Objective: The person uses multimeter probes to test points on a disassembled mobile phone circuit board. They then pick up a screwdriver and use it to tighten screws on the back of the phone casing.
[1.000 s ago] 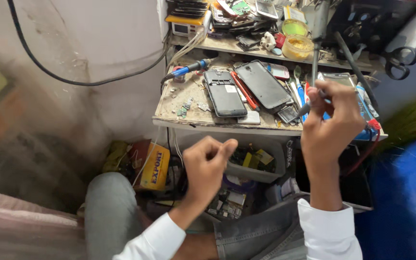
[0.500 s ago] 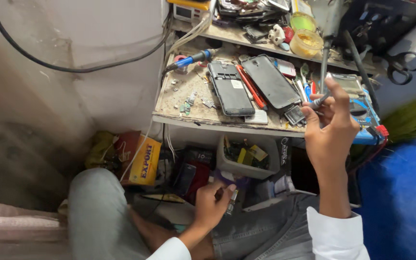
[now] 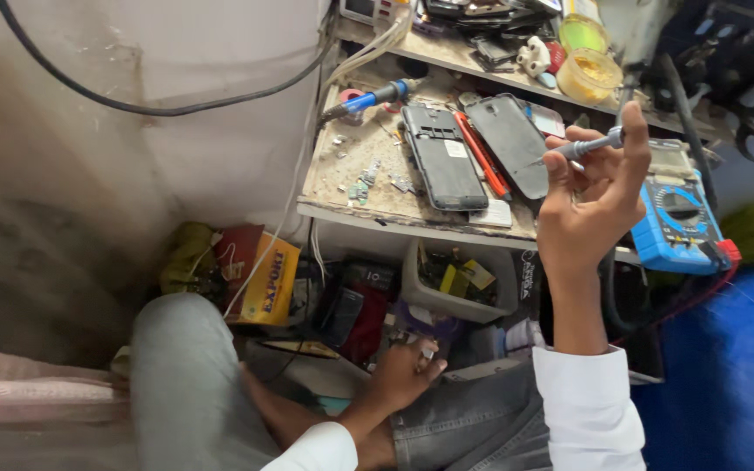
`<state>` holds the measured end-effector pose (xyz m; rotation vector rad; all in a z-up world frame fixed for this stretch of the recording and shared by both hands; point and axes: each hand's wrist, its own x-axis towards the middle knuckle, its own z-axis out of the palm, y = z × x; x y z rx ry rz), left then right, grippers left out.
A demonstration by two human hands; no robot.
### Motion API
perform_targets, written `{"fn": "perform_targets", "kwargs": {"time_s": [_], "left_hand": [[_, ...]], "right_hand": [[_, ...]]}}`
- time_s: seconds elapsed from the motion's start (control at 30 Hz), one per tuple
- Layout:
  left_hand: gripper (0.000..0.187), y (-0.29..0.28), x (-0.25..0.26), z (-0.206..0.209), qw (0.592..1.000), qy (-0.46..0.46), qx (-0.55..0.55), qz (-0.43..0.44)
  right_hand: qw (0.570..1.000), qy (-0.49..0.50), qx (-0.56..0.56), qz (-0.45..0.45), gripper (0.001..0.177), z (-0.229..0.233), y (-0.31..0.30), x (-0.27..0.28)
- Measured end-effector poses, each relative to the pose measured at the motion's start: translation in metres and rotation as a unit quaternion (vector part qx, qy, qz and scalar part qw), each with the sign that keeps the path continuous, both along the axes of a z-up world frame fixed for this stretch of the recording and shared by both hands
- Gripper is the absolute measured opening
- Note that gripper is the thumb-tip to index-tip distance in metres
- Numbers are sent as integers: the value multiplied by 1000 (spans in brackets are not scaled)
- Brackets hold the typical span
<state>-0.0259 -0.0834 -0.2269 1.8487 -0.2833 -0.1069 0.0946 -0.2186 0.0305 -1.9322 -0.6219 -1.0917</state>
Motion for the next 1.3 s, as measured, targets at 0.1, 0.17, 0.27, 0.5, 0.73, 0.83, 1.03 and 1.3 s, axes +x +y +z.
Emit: {"fn": "perform_targets", "kwargs": {"time_s": [0.1, 0.17, 0.27, 0.5, 0.73, 0.83, 1.03, 1.3], "left_hand": [[36, 1, 2, -9, 1000, -1, 18, -21], [35, 1, 4, -9, 999, 7, 23, -28], [32, 0, 3, -8, 999, 4, 22, -24], [29, 1, 3, -10, 999, -13, 14, -26], [30, 1, 3, -6, 1000, -3, 16, -24], [26, 3, 0, 16, 1000, -17, -6, -7], [19, 7, 8, 137, 947, -27, -300, 113], [28, 30, -19, 256, 920, -177, -317, 148]], "right_hand": [[999, -5, -44, -26, 67, 5, 5, 0], [999, -1, -48, -24, 66, 7, 5, 2], [999, 9, -42, -8, 64, 9, 4, 5], [999, 5, -52, -15, 62, 8, 6, 9], [1000, 17, -9, -12, 65, 11, 6, 1], [990, 44, 120, 66, 67, 18, 6, -13], [871, 150, 419, 206, 61, 15, 17, -72], [825, 173, 481, 239, 61, -1, 44, -115]]}}
